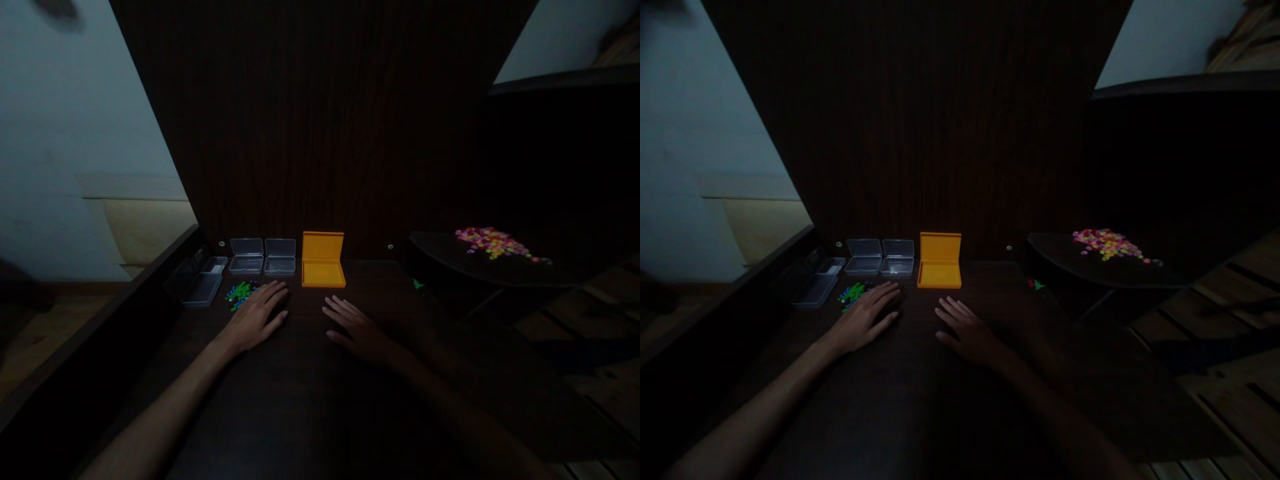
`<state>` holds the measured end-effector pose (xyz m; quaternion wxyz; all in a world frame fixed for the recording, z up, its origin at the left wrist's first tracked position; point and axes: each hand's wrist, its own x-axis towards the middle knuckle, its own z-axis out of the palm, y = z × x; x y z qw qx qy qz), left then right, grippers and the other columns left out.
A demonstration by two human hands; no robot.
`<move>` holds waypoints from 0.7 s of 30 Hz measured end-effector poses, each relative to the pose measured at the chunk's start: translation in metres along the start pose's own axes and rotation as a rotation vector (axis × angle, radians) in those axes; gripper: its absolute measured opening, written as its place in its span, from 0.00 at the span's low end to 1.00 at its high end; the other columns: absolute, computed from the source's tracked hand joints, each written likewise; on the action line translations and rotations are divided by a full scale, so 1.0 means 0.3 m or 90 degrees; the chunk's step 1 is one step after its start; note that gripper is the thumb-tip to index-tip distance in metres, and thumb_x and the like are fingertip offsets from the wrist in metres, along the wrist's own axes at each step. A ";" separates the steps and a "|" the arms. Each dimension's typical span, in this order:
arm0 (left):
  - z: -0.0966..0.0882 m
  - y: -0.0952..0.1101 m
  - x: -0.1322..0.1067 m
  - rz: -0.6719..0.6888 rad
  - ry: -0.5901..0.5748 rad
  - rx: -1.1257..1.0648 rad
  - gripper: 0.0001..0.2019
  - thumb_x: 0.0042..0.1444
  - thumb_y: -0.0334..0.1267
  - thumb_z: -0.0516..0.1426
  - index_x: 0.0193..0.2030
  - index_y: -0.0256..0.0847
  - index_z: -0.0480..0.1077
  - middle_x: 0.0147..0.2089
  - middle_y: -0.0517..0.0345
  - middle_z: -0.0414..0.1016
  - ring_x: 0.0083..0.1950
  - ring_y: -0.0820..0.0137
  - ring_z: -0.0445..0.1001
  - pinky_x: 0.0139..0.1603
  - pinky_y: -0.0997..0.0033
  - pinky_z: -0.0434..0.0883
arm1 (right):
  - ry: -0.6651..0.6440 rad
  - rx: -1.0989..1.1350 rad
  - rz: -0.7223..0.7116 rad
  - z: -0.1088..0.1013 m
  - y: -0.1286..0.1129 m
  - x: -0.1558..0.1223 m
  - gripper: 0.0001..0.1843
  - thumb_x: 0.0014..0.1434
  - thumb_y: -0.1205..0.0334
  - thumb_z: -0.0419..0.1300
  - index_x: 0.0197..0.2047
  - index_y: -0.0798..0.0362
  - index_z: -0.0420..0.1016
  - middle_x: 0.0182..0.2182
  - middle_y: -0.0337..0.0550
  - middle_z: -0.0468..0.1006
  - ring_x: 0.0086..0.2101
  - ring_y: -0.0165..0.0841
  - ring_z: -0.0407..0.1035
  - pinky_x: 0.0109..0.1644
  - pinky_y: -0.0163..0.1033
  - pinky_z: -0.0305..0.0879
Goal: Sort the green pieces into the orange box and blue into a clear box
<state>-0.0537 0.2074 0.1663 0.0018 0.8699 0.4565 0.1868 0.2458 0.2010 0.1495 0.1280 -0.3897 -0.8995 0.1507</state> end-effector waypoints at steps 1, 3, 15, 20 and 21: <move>-0.008 -0.020 0.001 -0.022 0.018 0.013 0.25 0.64 0.50 0.46 0.64 0.39 0.60 0.67 0.47 0.60 0.68 0.57 0.58 0.68 0.52 0.59 | -0.002 0.001 0.000 0.000 0.001 0.000 0.33 0.67 0.44 0.46 0.69 0.52 0.53 0.69 0.47 0.48 0.67 0.40 0.40 0.70 0.54 0.42; -0.025 -0.061 0.001 -0.059 0.044 0.031 0.25 0.63 0.50 0.47 0.62 0.39 0.62 0.64 0.46 0.64 0.65 0.56 0.62 0.65 0.52 0.62 | -0.001 0.004 -0.003 0.001 0.004 -0.002 0.32 0.67 0.44 0.45 0.69 0.51 0.53 0.69 0.46 0.48 0.67 0.40 0.40 0.70 0.54 0.42; -0.024 -0.171 -0.012 -0.211 0.013 0.041 0.30 0.58 0.56 0.49 0.62 0.38 0.62 0.61 0.45 0.66 0.60 0.53 0.65 0.61 0.50 0.64 | 0.024 0.008 -0.016 0.013 0.013 -0.002 0.32 0.66 0.45 0.47 0.69 0.49 0.53 0.68 0.46 0.49 0.67 0.41 0.41 0.70 0.55 0.43; -0.007 -0.200 -0.017 -0.207 -0.008 0.011 0.32 0.59 0.58 0.47 0.63 0.37 0.60 0.62 0.44 0.65 0.62 0.54 0.64 0.64 0.50 0.62 | 0.035 0.015 -0.022 0.009 0.007 -0.002 0.31 0.66 0.46 0.48 0.68 0.48 0.54 0.68 0.46 0.50 0.67 0.41 0.43 0.69 0.56 0.44; -0.005 -0.205 -0.018 -0.204 -0.014 0.000 0.33 0.59 0.58 0.47 0.64 0.37 0.59 0.63 0.44 0.64 0.64 0.54 0.63 0.65 0.50 0.61 | 0.035 0.016 -0.021 0.008 0.006 -0.002 0.31 0.66 0.46 0.48 0.68 0.48 0.54 0.68 0.46 0.50 0.67 0.41 0.43 0.69 0.56 0.44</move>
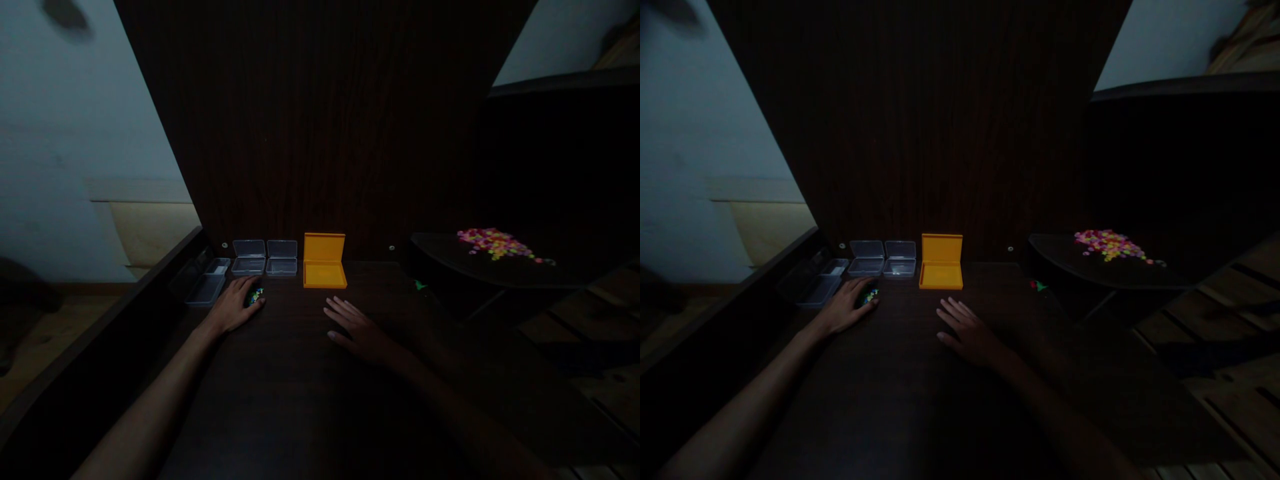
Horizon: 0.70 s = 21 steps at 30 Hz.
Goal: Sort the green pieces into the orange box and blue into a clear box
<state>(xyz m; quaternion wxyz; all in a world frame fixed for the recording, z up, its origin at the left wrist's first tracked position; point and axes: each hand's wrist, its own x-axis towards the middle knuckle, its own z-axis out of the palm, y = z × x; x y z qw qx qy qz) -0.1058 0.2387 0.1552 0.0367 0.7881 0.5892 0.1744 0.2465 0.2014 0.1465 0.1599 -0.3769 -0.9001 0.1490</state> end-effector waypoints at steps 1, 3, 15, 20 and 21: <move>0.002 -0.005 0.001 0.004 -0.009 -0.010 0.33 0.59 0.58 0.46 0.64 0.37 0.59 0.65 0.44 0.63 0.65 0.54 0.61 0.66 0.50 0.60 | 0.000 0.000 0.001 0.000 -0.001 0.000 0.31 0.66 0.46 0.48 0.68 0.48 0.54 0.68 0.46 0.50 0.67 0.41 0.43 0.69 0.56 0.44; 0.004 -0.012 0.002 0.015 -0.026 -0.026 0.34 0.59 0.59 0.45 0.65 0.37 0.58 0.67 0.45 0.60 0.68 0.54 0.58 0.67 0.50 0.58 | -0.004 -0.001 0.002 0.001 -0.001 0.001 0.31 0.66 0.45 0.47 0.68 0.48 0.54 0.68 0.46 0.50 0.67 0.41 0.43 0.69 0.56 0.44; 0.018 -0.029 0.016 0.058 -0.069 -0.010 0.34 0.61 0.60 0.42 0.66 0.37 0.58 0.70 0.47 0.54 0.72 0.55 0.49 0.70 0.49 0.51 | -0.021 -0.016 0.014 -0.004 -0.006 0.002 0.32 0.67 0.45 0.46 0.68 0.50 0.54 0.68 0.46 0.49 0.67 0.40 0.41 0.69 0.55 0.43; 0.022 -0.009 0.012 0.077 -0.079 -0.008 0.33 0.63 0.58 0.41 0.67 0.38 0.57 0.70 0.48 0.54 0.72 0.55 0.48 0.70 0.47 0.51 | -0.017 -0.015 0.016 -0.004 -0.009 0.001 0.32 0.66 0.45 0.47 0.68 0.50 0.54 0.68 0.46 0.50 0.67 0.41 0.42 0.69 0.55 0.43; 0.022 -0.002 0.011 0.080 -0.082 -0.008 0.32 0.63 0.57 0.41 0.67 0.38 0.57 0.70 0.47 0.54 0.72 0.56 0.48 0.70 0.47 0.51 | -0.014 -0.014 0.013 -0.003 -0.008 0.001 0.32 0.66 0.45 0.47 0.69 0.49 0.53 0.68 0.46 0.50 0.67 0.41 0.42 0.69 0.55 0.43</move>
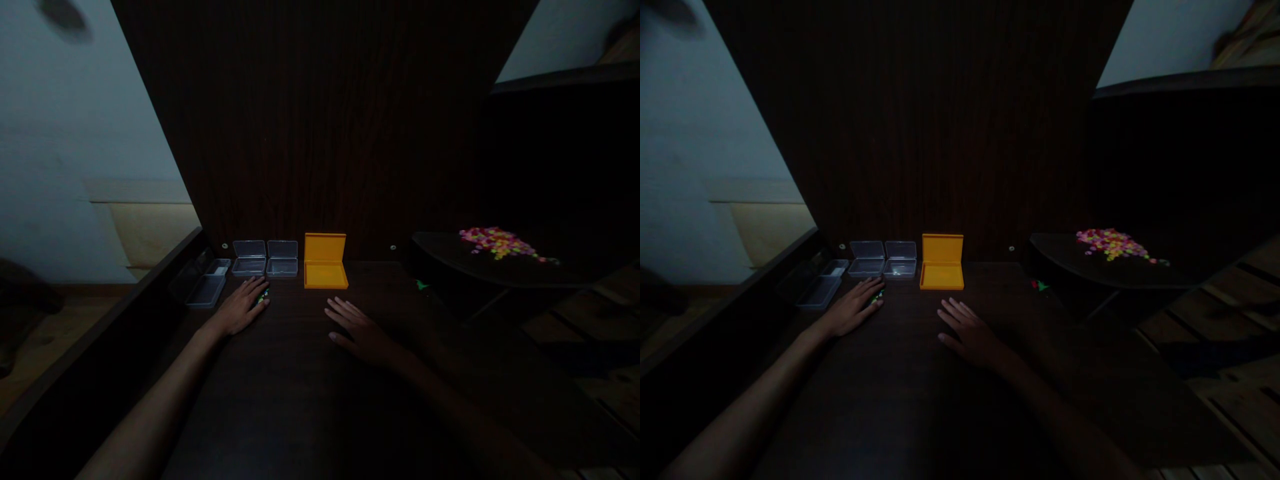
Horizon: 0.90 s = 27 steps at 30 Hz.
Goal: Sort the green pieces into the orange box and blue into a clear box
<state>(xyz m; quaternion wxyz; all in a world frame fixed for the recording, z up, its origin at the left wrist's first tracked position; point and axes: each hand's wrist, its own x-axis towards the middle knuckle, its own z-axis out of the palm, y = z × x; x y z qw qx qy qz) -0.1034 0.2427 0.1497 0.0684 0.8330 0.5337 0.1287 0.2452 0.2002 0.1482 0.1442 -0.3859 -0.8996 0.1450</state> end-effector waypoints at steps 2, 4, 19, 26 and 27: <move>0.000 0.017 -0.001 0.007 -0.008 0.003 0.32 0.64 0.56 0.41 0.67 0.37 0.57 0.71 0.47 0.53 0.72 0.56 0.48 0.70 0.48 0.51 | 0.001 0.000 -0.004 0.003 0.004 0.000 0.32 0.66 0.45 0.47 0.69 0.49 0.53 0.68 0.46 0.49 0.67 0.41 0.41 0.69 0.55 0.43; 0.001 0.034 -0.001 0.018 -0.012 0.005 0.31 0.64 0.56 0.40 0.67 0.37 0.57 0.71 0.48 0.53 0.72 0.56 0.48 0.70 0.48 0.50 | -0.004 0.001 -0.002 0.005 0.008 -0.001 0.32 0.66 0.45 0.47 0.69 0.49 0.53 0.68 0.46 0.49 0.67 0.41 0.41 0.70 0.55 0.42; 0.020 0.190 -0.014 0.121 -0.065 -0.046 0.28 0.66 0.53 0.41 0.69 0.42 0.53 0.72 0.51 0.49 0.73 0.59 0.44 0.71 0.49 0.48 | 0.011 0.004 -0.010 0.010 0.010 0.000 0.31 0.66 0.46 0.48 0.68 0.49 0.54 0.68 0.47 0.50 0.67 0.42 0.42 0.69 0.57 0.44; 0.035 0.283 -0.030 0.194 -0.079 -0.051 0.28 0.67 0.51 0.41 0.69 0.43 0.51 0.72 0.51 0.49 0.74 0.60 0.42 0.71 0.50 0.50 | -0.005 0.003 0.001 0.005 0.008 0.002 0.32 0.66 0.45 0.47 0.68 0.52 0.55 0.68 0.48 0.50 0.67 0.41 0.41 0.69 0.55 0.43; 0.040 0.295 -0.033 0.205 -0.082 -0.050 0.28 0.67 0.51 0.41 0.69 0.43 0.50 0.72 0.51 0.48 0.74 0.60 0.42 0.71 0.50 0.50 | -0.006 0.005 0.002 0.005 0.009 0.003 0.32 0.67 0.45 0.46 0.68 0.53 0.55 0.68 0.48 0.50 0.67 0.40 0.41 0.70 0.55 0.42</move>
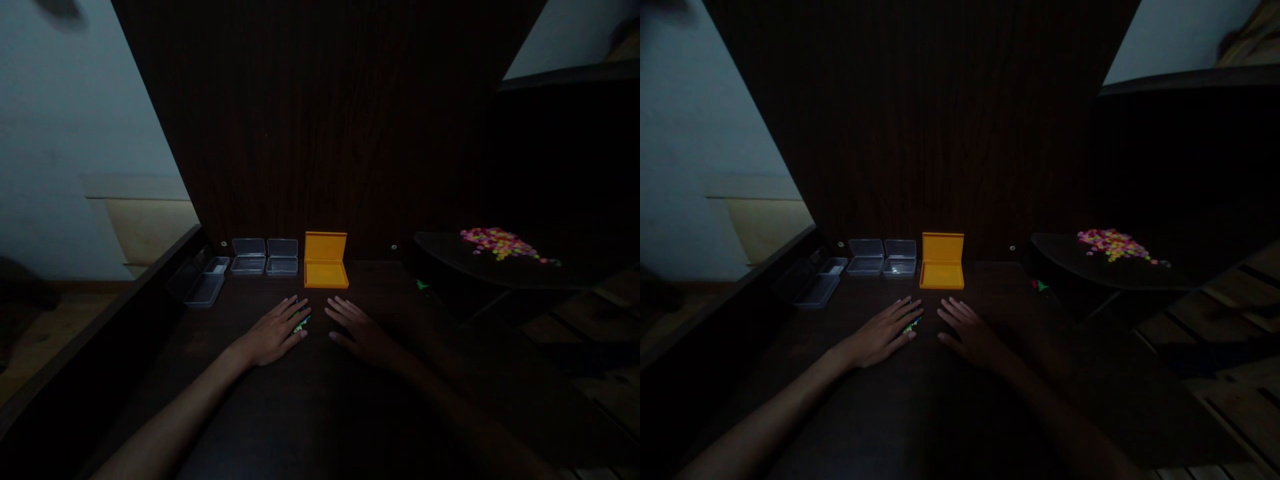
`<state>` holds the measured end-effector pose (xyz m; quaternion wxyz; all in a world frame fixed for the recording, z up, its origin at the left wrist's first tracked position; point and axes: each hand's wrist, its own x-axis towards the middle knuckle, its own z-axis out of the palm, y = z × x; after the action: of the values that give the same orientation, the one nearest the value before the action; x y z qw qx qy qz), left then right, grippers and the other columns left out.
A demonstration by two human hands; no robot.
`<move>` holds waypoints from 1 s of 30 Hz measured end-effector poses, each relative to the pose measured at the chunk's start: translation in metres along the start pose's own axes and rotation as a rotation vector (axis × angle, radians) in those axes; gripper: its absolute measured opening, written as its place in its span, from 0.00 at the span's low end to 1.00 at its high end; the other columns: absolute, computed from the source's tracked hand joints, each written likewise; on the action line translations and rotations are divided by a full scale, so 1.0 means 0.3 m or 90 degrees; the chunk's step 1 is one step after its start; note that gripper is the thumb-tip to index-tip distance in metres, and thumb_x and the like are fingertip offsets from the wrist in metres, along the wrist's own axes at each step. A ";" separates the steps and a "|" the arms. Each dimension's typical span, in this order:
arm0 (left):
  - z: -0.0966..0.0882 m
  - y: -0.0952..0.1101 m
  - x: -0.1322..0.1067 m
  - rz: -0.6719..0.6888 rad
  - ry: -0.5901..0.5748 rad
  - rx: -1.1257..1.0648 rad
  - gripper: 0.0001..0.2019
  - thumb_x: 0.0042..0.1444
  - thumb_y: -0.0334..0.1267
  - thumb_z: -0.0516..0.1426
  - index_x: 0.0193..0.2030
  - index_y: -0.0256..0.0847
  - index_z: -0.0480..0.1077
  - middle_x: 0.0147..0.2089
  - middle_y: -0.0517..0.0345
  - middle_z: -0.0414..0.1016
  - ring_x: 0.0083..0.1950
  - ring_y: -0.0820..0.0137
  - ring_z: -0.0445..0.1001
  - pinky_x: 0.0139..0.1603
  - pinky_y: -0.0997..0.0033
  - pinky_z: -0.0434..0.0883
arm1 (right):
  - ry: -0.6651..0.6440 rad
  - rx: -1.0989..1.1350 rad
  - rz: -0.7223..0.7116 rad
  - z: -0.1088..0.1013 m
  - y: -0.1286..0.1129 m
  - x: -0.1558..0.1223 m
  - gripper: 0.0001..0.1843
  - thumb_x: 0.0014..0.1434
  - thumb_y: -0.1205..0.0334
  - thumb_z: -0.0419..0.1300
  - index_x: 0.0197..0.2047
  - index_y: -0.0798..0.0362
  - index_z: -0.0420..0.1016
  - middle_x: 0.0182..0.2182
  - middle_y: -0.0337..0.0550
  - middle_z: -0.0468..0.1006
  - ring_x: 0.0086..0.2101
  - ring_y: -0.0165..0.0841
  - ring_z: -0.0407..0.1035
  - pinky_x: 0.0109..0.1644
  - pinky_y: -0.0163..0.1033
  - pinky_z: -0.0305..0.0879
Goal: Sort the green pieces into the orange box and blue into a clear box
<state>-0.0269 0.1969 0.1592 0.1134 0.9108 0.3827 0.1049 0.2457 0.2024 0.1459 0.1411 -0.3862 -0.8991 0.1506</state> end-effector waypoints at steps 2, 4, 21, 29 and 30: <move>0.011 0.024 0.003 0.017 -0.006 -0.001 0.28 0.66 0.51 0.42 0.70 0.43 0.50 0.73 0.51 0.47 0.74 0.59 0.42 0.71 0.50 0.50 | 0.003 0.010 0.002 0.002 0.002 0.002 0.31 0.67 0.46 0.44 0.68 0.52 0.55 0.68 0.47 0.50 0.67 0.40 0.41 0.70 0.55 0.42; 0.021 0.050 0.007 0.033 -0.003 -0.005 0.28 0.66 0.51 0.42 0.70 0.43 0.49 0.73 0.51 0.46 0.74 0.59 0.41 0.71 0.50 0.50 | 0.016 0.027 0.003 0.007 0.006 0.003 0.29 0.68 0.47 0.44 0.68 0.50 0.55 0.68 0.46 0.52 0.67 0.39 0.43 0.69 0.56 0.43; 0.016 0.183 0.015 0.080 -0.013 -0.112 0.33 0.64 0.51 0.48 0.72 0.45 0.41 0.74 0.51 0.38 0.74 0.58 0.39 0.72 0.48 0.45 | 0.059 0.078 -0.010 0.014 0.023 0.005 0.30 0.69 0.47 0.40 0.69 0.51 0.53 0.66 0.47 0.56 0.66 0.39 0.46 0.69 0.55 0.45; -0.041 0.071 -0.007 -0.050 0.169 -0.257 0.23 0.67 0.43 0.42 0.67 0.43 0.54 0.71 0.53 0.52 0.71 0.60 0.53 0.70 0.52 0.55 | 0.046 0.066 -0.002 -0.011 -0.003 0.002 0.30 0.68 0.46 0.42 0.68 0.50 0.55 0.67 0.46 0.55 0.66 0.38 0.46 0.70 0.55 0.44; -0.046 0.052 -0.011 -0.048 0.151 -0.235 0.23 0.67 0.42 0.41 0.67 0.44 0.55 0.71 0.54 0.52 0.70 0.60 0.54 0.70 0.53 0.55 | 0.046 0.060 -0.008 -0.011 -0.011 0.001 0.29 0.68 0.47 0.42 0.68 0.50 0.55 0.67 0.46 0.55 0.66 0.39 0.46 0.69 0.55 0.45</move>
<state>-0.0223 0.1856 0.1766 0.2365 0.8409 0.4014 0.2756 0.2446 0.2011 0.1502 0.1925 -0.3788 -0.8876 0.1779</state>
